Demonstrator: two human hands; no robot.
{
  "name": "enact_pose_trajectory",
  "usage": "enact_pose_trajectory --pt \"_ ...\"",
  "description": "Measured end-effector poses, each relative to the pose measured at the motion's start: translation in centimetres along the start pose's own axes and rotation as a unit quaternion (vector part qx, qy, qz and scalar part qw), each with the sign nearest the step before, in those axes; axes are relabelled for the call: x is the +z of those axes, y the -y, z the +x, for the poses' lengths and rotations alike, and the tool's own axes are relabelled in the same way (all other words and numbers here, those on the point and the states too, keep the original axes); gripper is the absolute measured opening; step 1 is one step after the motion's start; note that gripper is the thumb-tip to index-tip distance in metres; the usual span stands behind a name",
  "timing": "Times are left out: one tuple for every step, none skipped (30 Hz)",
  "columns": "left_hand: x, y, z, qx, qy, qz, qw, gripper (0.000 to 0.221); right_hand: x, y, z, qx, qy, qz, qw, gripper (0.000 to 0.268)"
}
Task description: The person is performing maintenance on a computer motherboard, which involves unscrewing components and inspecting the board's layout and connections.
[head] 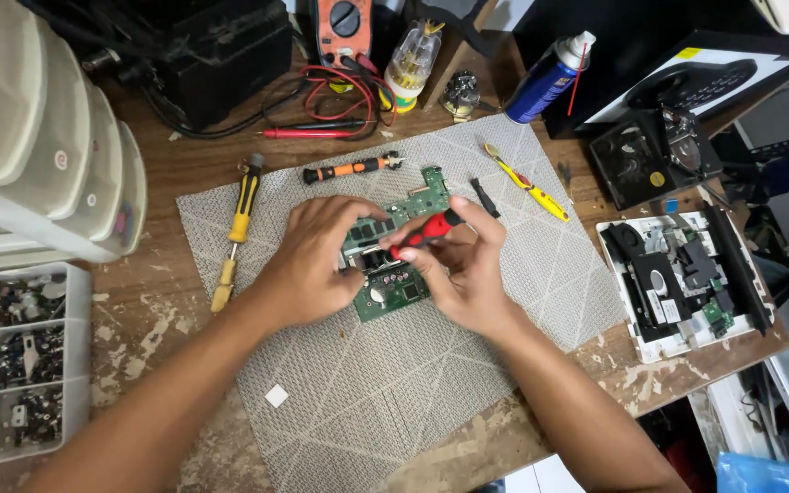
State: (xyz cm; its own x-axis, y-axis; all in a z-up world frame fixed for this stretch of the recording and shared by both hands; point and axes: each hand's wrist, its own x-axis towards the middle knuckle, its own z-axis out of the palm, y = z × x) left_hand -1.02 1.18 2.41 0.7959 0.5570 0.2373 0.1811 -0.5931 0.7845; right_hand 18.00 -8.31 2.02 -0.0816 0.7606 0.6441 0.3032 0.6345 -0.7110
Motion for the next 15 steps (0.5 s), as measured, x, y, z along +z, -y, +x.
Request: enact_pose_trajectory --pt "0.0 -0.1 0.0 -0.001 0.000 0.000 1.000 0.063 0.0 -0.1 0.0 0.000 0.001 0.001 1.000 0.072" --pt "-0.1 -0.2 0.0 0.000 0.000 0.006 1.000 0.063 0.0 -0.2 0.0 -0.003 0.002 0.002 1.000 0.072" --pt "-0.1 -0.3 -0.1 -0.001 0.000 0.010 1.000 0.062 0.0 -0.3 -0.1 -0.006 0.004 0.004 1.000 0.071" --pt "-0.1 -0.3 -0.1 -0.001 0.000 0.010 1.000 0.062 0.0 -0.2 0.0 -0.005 0.004 0.005 1.000 0.071" --pt "-0.1 -0.3 -0.1 -0.003 0.004 0.014 1.000 0.063 0.0 -0.1 0.1 -0.006 0.007 0.000 1.000 0.071" --pt "-0.1 -0.2 -0.1 -0.004 0.007 0.018 1.000 0.063 0.0 0.0 0.1 -0.008 0.010 -0.005 1.000 0.070" --pt "-0.2 -0.3 -0.1 -0.005 0.007 0.018 1.000 0.063 0.0 0.1 0.3 -0.008 0.011 -0.004 1.000 0.070" --pt "-0.2 -0.4 -0.1 -0.005 0.007 0.019 1.000 0.063 0.0 0.1 0.4 -0.013 0.016 -0.006 1.000 0.070" --pt "-0.2 -0.5 -0.1 -0.004 0.007 0.020 1.000 0.063 -0.1 0.2 0.5 -0.018 0.020 -0.009 1.000 0.070" --pt "-0.2 -0.6 -0.1 -0.005 0.007 0.020 1.000 0.063 0.0 0.1 0.6 -0.018 0.021 -0.008 1.000 0.070" --pt "-0.3 -0.7 0.0 -0.005 0.005 0.015 1.000 0.063 0.0 0.1 0.6 -0.026 0.024 -0.014 0.999 0.070" --pt "-0.3 -0.8 0.0 -0.005 0.004 0.011 1.000 0.063 0.1 0.1 0.7 -0.035 0.027 -0.021 0.999 0.070" --pt "-0.2 -0.5 0.0 -0.005 0.004 0.010 1.000 0.063 0.2 0.7 1.0 -0.035 0.027 -0.021 0.999 0.070" --pt "0.0 -0.3 0.0 -0.003 0.002 0.012 1.000 0.063 0.4 1.3 1.4 -0.026 0.041 -0.022 0.999 0.066" --pt "0.2 0.0 -0.1 -0.001 -0.001 0.013 1.000 0.063 0.5 1.9 1.7 -0.017 0.055 -0.022 0.998 0.062"
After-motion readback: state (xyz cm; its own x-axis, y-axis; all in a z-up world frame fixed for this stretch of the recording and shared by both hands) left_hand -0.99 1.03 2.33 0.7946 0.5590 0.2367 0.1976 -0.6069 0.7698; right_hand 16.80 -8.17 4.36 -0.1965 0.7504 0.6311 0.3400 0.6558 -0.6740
